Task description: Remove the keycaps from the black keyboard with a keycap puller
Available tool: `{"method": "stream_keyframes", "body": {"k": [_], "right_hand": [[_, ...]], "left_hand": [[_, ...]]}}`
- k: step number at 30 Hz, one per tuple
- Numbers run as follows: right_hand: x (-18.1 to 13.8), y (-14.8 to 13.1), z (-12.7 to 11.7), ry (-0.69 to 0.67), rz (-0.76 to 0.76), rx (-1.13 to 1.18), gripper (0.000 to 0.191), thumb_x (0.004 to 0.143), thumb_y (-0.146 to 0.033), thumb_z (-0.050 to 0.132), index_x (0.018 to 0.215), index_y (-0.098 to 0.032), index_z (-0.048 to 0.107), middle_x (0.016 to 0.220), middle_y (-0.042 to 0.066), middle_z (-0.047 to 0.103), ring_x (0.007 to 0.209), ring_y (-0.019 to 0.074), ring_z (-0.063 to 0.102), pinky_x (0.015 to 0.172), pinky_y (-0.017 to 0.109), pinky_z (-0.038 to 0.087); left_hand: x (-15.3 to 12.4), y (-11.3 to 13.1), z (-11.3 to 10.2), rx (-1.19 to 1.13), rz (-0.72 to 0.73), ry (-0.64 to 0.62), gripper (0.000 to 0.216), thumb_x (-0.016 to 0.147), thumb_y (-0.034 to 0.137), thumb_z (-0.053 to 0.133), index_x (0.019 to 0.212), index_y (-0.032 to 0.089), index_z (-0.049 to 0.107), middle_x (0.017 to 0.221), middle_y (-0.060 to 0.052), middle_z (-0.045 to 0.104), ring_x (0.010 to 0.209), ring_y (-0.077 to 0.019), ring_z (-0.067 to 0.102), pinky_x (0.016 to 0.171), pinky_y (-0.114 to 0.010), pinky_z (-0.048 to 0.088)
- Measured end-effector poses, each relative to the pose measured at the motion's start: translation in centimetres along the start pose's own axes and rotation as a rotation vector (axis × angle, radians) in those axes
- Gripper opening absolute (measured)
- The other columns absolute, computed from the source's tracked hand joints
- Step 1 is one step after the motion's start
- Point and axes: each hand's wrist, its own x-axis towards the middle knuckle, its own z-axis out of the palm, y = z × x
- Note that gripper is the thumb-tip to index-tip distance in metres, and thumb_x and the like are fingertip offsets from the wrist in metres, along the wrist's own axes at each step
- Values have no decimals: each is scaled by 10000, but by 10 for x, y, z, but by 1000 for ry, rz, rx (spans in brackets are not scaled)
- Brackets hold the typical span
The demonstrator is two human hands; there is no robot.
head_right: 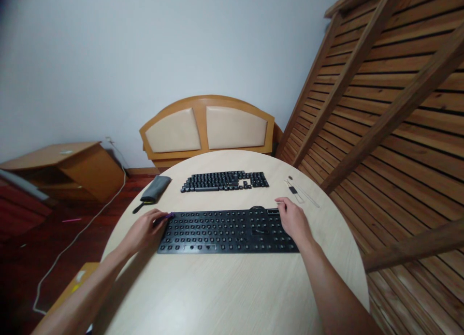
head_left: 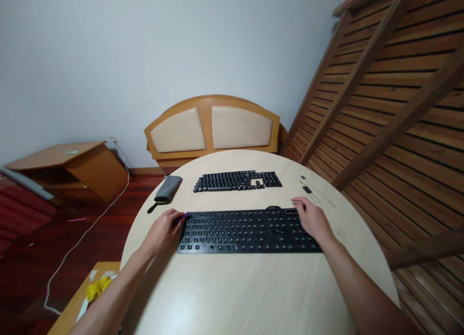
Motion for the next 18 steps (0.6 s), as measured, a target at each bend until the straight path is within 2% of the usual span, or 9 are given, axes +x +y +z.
{"method": "stream_keyframes", "body": {"k": [8,18], "right_hand": [[-1,1,2,37,-5,-69,329,921,-319,394,1027,-204,684,977,100,755,863,261,699,785,348,492],[-2,1,2,71,6,-104,335,915,-310,403,1027,-209,702,864,83,754,782,252,691,728,335,482]], "left_hand": [[2,8,-1,65,50,16,397,966,386,414,1071,163,726,983,-120,683,905,-257,652,846,-379,530],[-25,6,6,56,33,24,332,954,343,461,1080,202,734,989,-106,678,891,-247,649,835,-376,540]]}}
